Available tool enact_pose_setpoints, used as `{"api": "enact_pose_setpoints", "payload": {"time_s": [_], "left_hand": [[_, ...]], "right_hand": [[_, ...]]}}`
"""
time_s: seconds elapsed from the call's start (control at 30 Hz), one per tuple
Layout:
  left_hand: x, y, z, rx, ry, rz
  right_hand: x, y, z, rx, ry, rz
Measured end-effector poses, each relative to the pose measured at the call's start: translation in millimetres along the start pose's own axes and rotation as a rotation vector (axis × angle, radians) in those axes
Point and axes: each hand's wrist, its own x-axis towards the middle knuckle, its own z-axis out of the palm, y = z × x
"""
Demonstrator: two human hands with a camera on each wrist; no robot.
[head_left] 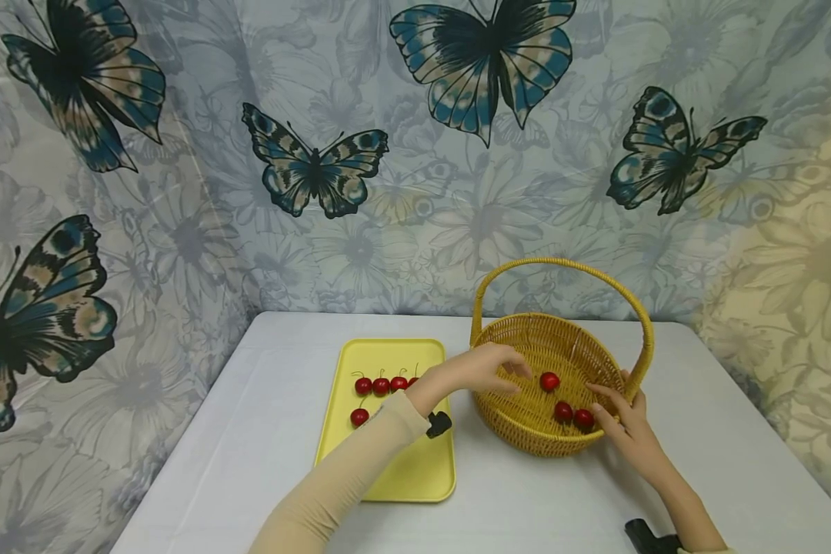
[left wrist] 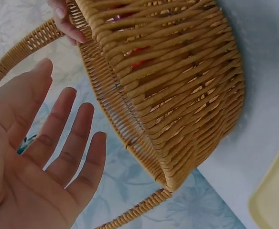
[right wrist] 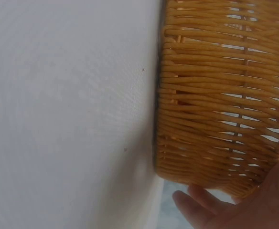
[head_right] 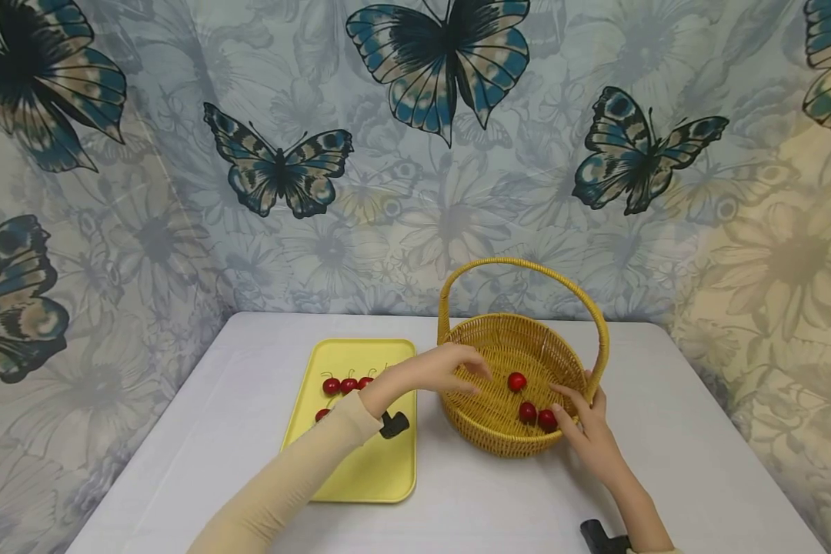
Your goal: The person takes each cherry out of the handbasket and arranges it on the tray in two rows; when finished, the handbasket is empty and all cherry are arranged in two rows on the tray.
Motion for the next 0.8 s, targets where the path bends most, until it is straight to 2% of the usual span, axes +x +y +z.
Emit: {"api": "enact_pose_setpoints", "payload": {"time_s": [0.2, 0.53, 0.8], "left_hand": [[26.9, -2.2, -6.3, -0.004, -0.055, -0.007], [65.3, -2.3, -9.7, -0.041, -0.052, -0.057], [83.0, -6.1, -3.8, -0.123, -0.071, -0.089]], "right_hand": [[-0.5, -0.5, 0.3, -0.003, 0.001, 0.003], [-0.2, -1.5, -2.9, 0.003, -0.008, -0.001], [0.3, -0.4, 0.7, 0.015, -0.009, 0.001]]}}
